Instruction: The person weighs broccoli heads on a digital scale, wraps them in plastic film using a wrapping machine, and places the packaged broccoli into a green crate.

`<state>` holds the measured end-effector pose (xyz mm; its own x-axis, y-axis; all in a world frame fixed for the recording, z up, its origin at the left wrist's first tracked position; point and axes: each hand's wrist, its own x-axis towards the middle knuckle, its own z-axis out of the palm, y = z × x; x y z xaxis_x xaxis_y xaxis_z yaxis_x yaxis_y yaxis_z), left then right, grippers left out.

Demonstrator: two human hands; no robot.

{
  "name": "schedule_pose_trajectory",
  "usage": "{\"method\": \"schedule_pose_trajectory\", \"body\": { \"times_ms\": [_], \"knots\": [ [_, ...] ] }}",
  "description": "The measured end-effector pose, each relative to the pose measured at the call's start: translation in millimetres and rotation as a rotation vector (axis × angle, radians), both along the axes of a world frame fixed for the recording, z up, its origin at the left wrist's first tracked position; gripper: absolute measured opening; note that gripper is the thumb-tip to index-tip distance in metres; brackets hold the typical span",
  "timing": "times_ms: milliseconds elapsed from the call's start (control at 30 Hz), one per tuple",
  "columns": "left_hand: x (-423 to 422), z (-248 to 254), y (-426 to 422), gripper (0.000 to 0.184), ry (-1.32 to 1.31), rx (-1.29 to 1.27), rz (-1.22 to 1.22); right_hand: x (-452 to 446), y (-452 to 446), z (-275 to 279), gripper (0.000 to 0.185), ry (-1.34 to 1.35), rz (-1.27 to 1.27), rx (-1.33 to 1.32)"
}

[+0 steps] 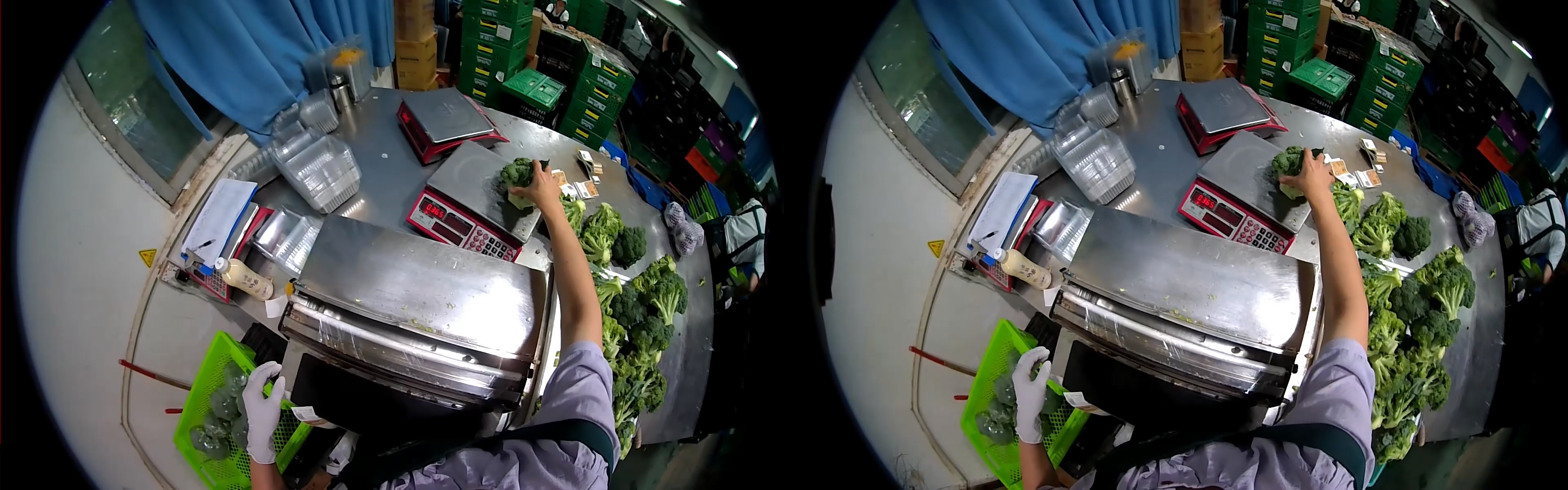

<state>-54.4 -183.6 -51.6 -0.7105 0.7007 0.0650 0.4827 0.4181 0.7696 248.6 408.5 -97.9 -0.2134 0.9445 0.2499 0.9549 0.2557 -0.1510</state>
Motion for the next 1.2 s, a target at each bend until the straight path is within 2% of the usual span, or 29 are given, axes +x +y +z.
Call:
{"method": "schedule_pose_trajectory", "body": {
  "times_ms": [133,233,267,333,400,467,500,533,567,600,633,700,767,867,933,967,1000,1067,1100,1133,1167,1200],
  "knots": [
    [0.8,-0.8,-4.6,0.022,0.013,0.002,-0.001,10.2,6.5,-18.9,0.099,0.136,0.034,-0.029],
    [1.4,-3.5,-8.1,0.022,0.029,0.025,-0.026,14.0,-0.1,-22.9,0.082,0.187,0.107,0.048],
    [1.8,-2.1,-9.0,0.022,0.033,0.035,-0.024,15.0,-4.0,-20.5,0.078,0.166,0.131,0.193],
    [3.9,0.2,-10.7,0.021,0.026,0.057,-0.061,16.6,-6.9,-11.7,0.073,0.421,0.076,0.008],
    [3.0,0.1,-11.0,0.021,0.034,0.052,-0.062,12.5,-19.8,-0.9,0.068,0.46,0.059,0.044],
    [1.6,-2.5,-9.1,0.02,0.038,0.042,-0.066,-1.9,-50.4,18.6,0.064,0.837,0.202,-0.22],
    [-0.1,-6.4,-5.7,0.02,0.033,0.077,-0.09,-12.5,-63.0,19.4,0.058,0.888,0.17,-0.311],
    [-1.9,-9.2,-2.8,0.02,0.028,0.112,-0.113,-23.4,-97.0,43.9,0.055,1.101,0.219,-0.683],
    [-1.4,-8.7,2.9,0.02,0.033,0.13,-0.135,-36.1,-129.1,61.8,0.054,1.126,0.258,-0.803],
    [1.4,-6.5,10.4,0.019,0.026,0.162,-0.152,-46.2,-138.2,51.1,0.054,1.222,0.347,-1.005],
    [0.2,-7.9,17.1,0.02,0.054,0.171,-0.186,-58.8,-160.7,52.6,0.053,1.173,0.383,-1.053],
    [-2.9,-10.3,30.0,0.021,0.128,0.196,-0.269,-81.6,-197.6,53.3,0.045,1.029,0.36,-1.314],
    [-2.2,-4.8,43.5,0.021,0.172,0.235,-0.363,-98.1,-226.4,40.7,0.049,0.914,0.421,-1.355],
    [-0.1,4.0,58.6,0.022,0.1,0.204,-0.456,-104.4,-250.7,44.3,0.058,0.687,0.36,-1.209],
    [-8.6,-7.6,70.0,0.024,0.234,0.213,-0.555,-96.9,-248.8,44.0,0.065,0.477,0.386,-0.764],
    [-9.2,-3.3,75.4,0.024,0.265,0.216,-0.61,-89.3,-256.2,52.2,0.072,0.527,0.367,-0.733],
    [-10.3,1.3,81.0,0.025,0.298,0.218,-0.668,-80.2,-254.0,48.3,0.069,0.522,0.369,-0.638],
    [-25.9,-11.2,95.0,0.025,0.466,0.228,-0.8,-57.1,-258.2,38.7,0.049,0.334,0.534,-0.004],
    [-33.1,-12.0,103.2,0.028,0.738,0.217,-0.882,-47.7,-274.5,49.8,0.039,0.281,0.598,-0.03],
    [-39.0,-12.5,111.1,0.027,0.875,0.171,-0.997,-35.3,-292.4,61.3,0.03,0.229,0.661,-0.058],
    [-43.2,-11.6,116.3,0.026,1.01,0.154,-1.081,-25.9,-309.5,71.4,0.024,0.052,0.731,-0.127],
    [-45.9,-10.7,121.5,0.025,1.147,0.136,-1.164,-16.3,-324.1,69.1,0.021,-0.097,0.911,0.019]
  ]
}}
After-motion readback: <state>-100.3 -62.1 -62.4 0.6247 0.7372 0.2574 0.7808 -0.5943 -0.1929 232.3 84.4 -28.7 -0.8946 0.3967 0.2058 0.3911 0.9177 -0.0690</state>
